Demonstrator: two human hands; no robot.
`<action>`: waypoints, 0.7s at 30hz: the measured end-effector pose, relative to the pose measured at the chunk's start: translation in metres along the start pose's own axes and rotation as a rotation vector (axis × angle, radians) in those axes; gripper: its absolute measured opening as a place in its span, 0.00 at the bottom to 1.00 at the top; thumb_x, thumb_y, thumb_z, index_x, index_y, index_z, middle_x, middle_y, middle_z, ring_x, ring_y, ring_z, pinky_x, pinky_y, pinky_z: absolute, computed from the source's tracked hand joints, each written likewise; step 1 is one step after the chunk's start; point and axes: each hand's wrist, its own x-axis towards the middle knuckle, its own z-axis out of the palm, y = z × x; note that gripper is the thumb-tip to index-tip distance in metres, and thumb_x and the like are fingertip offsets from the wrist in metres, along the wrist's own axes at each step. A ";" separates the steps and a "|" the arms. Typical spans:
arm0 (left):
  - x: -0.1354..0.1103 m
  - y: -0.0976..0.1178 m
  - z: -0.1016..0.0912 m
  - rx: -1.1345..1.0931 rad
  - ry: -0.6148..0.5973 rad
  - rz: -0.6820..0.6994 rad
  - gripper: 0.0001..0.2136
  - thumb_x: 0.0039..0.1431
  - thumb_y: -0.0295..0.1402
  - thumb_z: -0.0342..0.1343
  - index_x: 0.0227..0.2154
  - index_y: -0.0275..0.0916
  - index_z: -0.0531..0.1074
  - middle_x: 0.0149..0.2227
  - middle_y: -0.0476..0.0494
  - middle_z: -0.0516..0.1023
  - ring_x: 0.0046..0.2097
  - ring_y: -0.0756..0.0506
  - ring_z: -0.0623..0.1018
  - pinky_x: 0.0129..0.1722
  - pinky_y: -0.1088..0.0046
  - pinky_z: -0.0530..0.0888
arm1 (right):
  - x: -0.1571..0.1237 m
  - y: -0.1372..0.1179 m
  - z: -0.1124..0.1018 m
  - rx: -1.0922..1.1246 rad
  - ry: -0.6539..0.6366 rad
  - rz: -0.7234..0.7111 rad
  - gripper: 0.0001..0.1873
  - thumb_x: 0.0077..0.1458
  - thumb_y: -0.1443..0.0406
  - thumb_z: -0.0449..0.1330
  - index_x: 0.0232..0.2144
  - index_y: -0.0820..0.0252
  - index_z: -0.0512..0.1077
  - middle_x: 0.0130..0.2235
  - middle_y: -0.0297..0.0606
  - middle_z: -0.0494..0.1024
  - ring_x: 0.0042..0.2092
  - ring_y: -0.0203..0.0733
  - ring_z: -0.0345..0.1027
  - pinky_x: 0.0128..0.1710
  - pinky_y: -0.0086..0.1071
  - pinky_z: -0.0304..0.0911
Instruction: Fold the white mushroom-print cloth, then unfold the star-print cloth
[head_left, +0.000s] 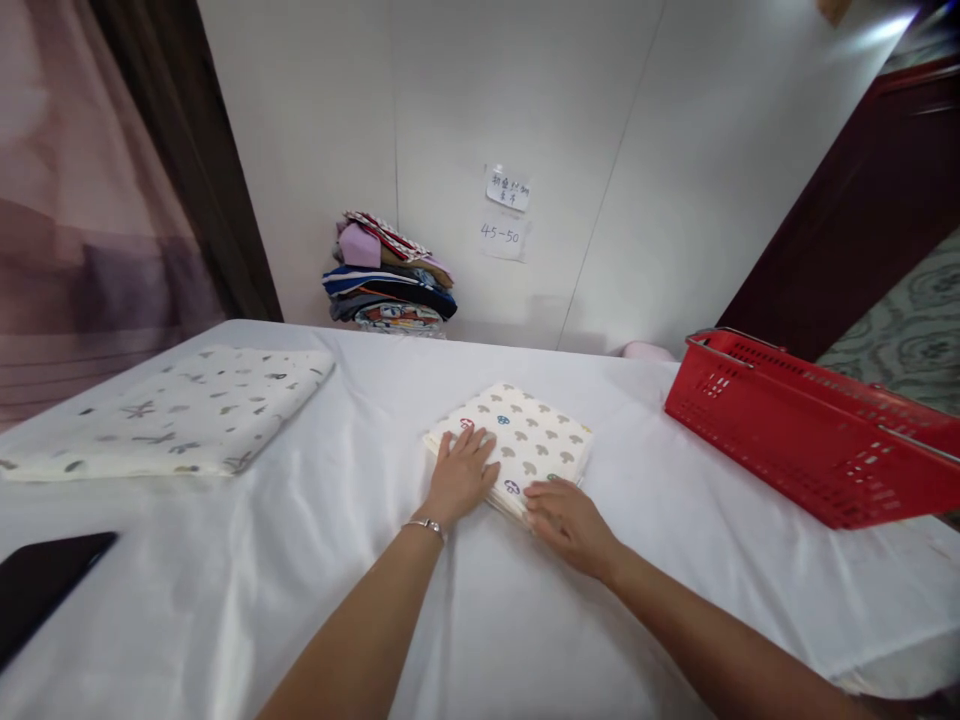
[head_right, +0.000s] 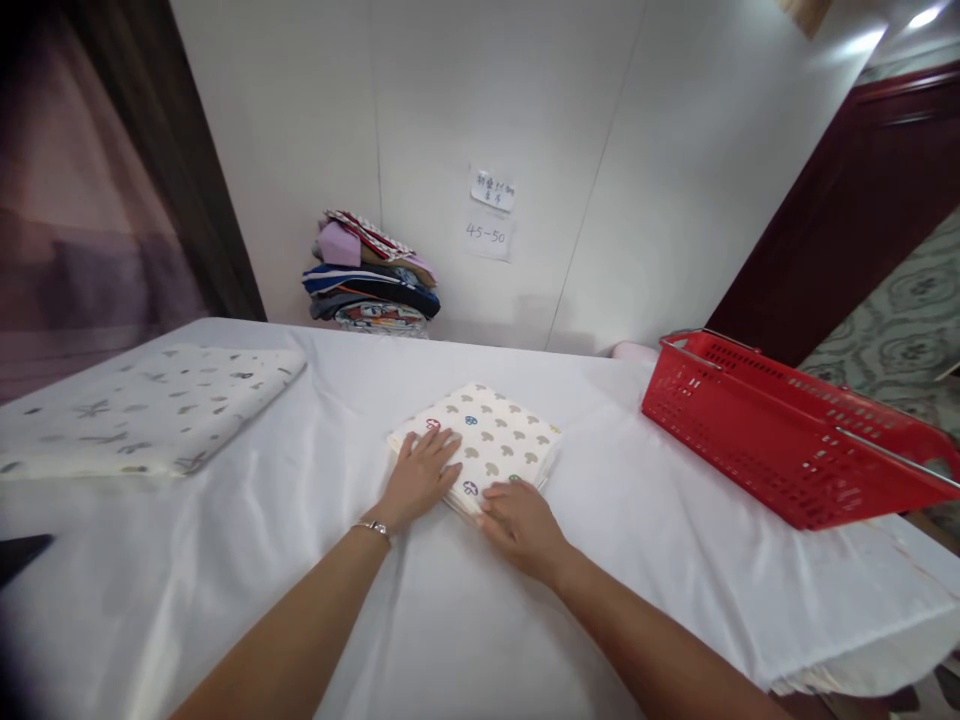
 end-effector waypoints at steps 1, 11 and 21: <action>-0.001 -0.001 0.001 0.007 -0.007 -0.001 0.17 0.59 0.37 0.48 0.52 0.46 0.67 0.59 0.44 0.63 0.62 0.39 0.57 0.61 0.51 0.46 | 0.010 0.004 -0.003 0.005 0.021 0.029 0.14 0.60 0.61 0.49 0.38 0.55 0.74 0.46 0.38 0.76 0.50 0.40 0.67 0.52 0.38 0.61; 0.001 0.000 -0.005 0.031 -0.043 -0.023 0.18 0.59 0.37 0.48 0.53 0.48 0.66 0.59 0.46 0.62 0.63 0.40 0.56 0.62 0.51 0.46 | 0.048 0.081 0.028 -0.198 -0.207 0.341 0.24 0.59 0.55 0.49 0.55 0.56 0.63 0.61 0.44 0.59 0.63 0.50 0.48 0.58 0.51 0.47; 0.004 -0.011 -0.008 -0.044 0.049 -0.093 0.16 0.58 0.39 0.50 0.49 0.45 0.69 0.58 0.44 0.65 0.61 0.41 0.60 0.61 0.53 0.49 | 0.015 0.124 0.029 0.045 0.271 0.672 0.30 0.53 0.55 0.55 0.55 0.63 0.62 0.56 0.51 0.65 0.56 0.52 0.60 0.49 0.47 0.63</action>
